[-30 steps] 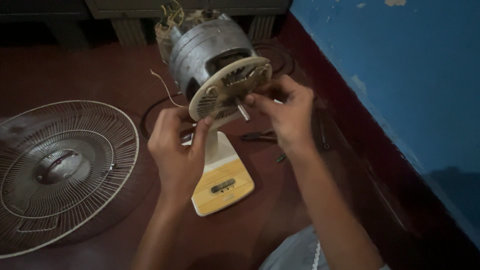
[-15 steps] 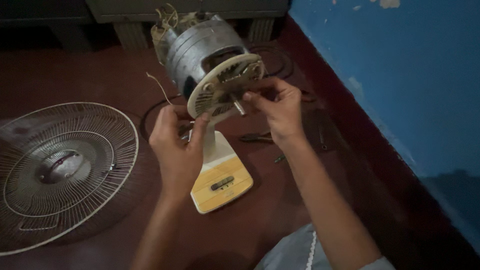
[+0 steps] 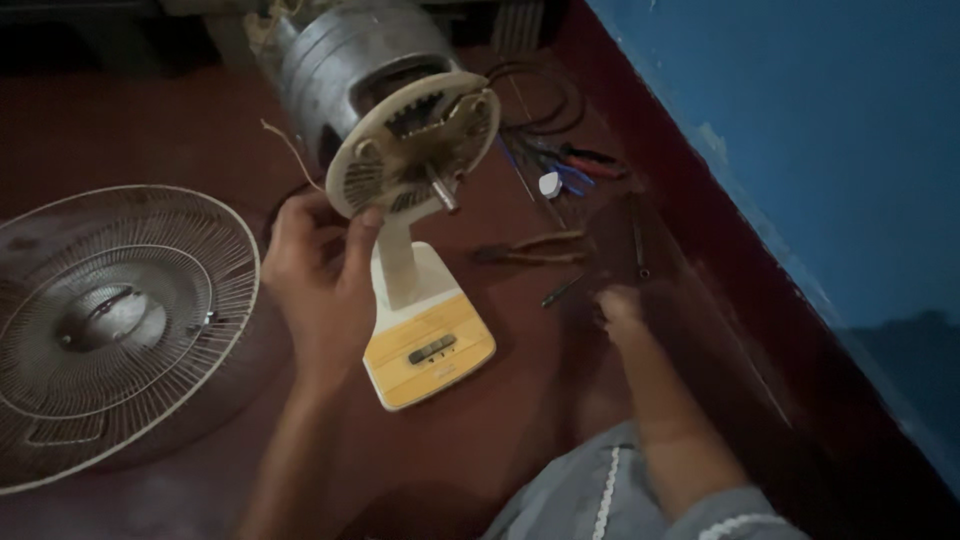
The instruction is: The person disassembles and reassembles an electric fan. They remove the rear grill and motor housing, then reattach the rear grill to the motor shaft and secure it with a screwdriver.
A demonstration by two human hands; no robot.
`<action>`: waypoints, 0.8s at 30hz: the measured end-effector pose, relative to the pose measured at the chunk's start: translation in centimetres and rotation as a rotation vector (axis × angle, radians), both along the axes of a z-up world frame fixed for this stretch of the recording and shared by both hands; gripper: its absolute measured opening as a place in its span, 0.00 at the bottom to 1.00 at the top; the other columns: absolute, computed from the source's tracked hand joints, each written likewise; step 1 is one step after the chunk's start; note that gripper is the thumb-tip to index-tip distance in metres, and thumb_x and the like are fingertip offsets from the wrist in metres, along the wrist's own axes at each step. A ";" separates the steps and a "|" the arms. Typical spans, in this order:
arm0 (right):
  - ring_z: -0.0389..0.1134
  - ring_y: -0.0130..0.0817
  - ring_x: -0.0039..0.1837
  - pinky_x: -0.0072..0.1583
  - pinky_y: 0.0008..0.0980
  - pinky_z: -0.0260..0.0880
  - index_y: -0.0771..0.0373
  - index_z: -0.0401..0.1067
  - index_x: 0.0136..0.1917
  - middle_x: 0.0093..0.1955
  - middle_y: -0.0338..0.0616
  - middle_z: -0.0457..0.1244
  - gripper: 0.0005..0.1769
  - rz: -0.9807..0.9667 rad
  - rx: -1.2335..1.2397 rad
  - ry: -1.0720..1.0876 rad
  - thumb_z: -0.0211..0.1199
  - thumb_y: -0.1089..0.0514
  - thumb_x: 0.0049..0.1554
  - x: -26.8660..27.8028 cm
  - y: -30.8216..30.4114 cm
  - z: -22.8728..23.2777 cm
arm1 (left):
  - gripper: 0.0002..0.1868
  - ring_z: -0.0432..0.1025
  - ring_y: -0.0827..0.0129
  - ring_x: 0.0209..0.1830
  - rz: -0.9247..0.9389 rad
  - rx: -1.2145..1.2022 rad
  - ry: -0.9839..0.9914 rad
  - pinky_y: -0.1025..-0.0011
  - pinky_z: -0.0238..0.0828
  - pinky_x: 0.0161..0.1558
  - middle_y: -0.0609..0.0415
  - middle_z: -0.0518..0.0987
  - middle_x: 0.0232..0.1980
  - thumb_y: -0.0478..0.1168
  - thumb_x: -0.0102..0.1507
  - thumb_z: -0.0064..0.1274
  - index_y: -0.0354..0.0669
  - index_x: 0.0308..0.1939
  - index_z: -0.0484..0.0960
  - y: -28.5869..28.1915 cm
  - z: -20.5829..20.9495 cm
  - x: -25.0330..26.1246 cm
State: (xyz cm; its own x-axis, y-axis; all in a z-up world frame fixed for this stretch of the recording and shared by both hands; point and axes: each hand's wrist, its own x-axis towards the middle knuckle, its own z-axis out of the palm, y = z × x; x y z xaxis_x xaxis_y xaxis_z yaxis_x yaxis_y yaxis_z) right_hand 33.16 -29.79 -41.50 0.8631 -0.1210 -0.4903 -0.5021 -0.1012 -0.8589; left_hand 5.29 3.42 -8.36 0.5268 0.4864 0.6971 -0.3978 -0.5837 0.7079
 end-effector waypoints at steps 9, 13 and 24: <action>0.69 0.62 0.55 0.55 0.53 0.70 0.65 0.76 0.54 0.55 0.68 0.67 0.26 0.650 -1.078 -0.960 0.64 0.40 0.56 -0.6 6.1 -9.0 | 0.12 0.81 0.68 0.46 0.029 0.127 0.056 0.72 0.82 0.45 0.46 0.79 0.46 0.33 0.70 0.60 0.28 0.52 0.75 1.6 -1.5 0.5; 0.73 0.52 0.56 0.60 0.46 0.71 0.63 0.80 0.53 0.52 0.55 0.71 0.23 0.782 -1.015 -0.540 0.61 0.43 0.57 -0.9 5.9 -8.2 | 0.17 0.81 0.67 0.45 0.010 0.115 0.028 0.71 0.82 0.43 0.46 0.78 0.49 0.33 0.70 0.60 0.29 0.57 0.71 1.6 -1.9 0.5; 0.65 0.41 0.48 0.52 0.41 0.67 0.63 0.61 0.74 0.61 0.51 0.65 0.28 0.068 0.111 -1.027 0.58 0.51 0.65 -5.1 8.8 11.0 | 0.34 0.62 0.49 0.70 0.096 0.387 -0.085 0.63 0.78 0.52 0.37 0.63 0.64 0.56 0.61 0.61 0.36 0.60 0.70 0.6 5.0 -0.9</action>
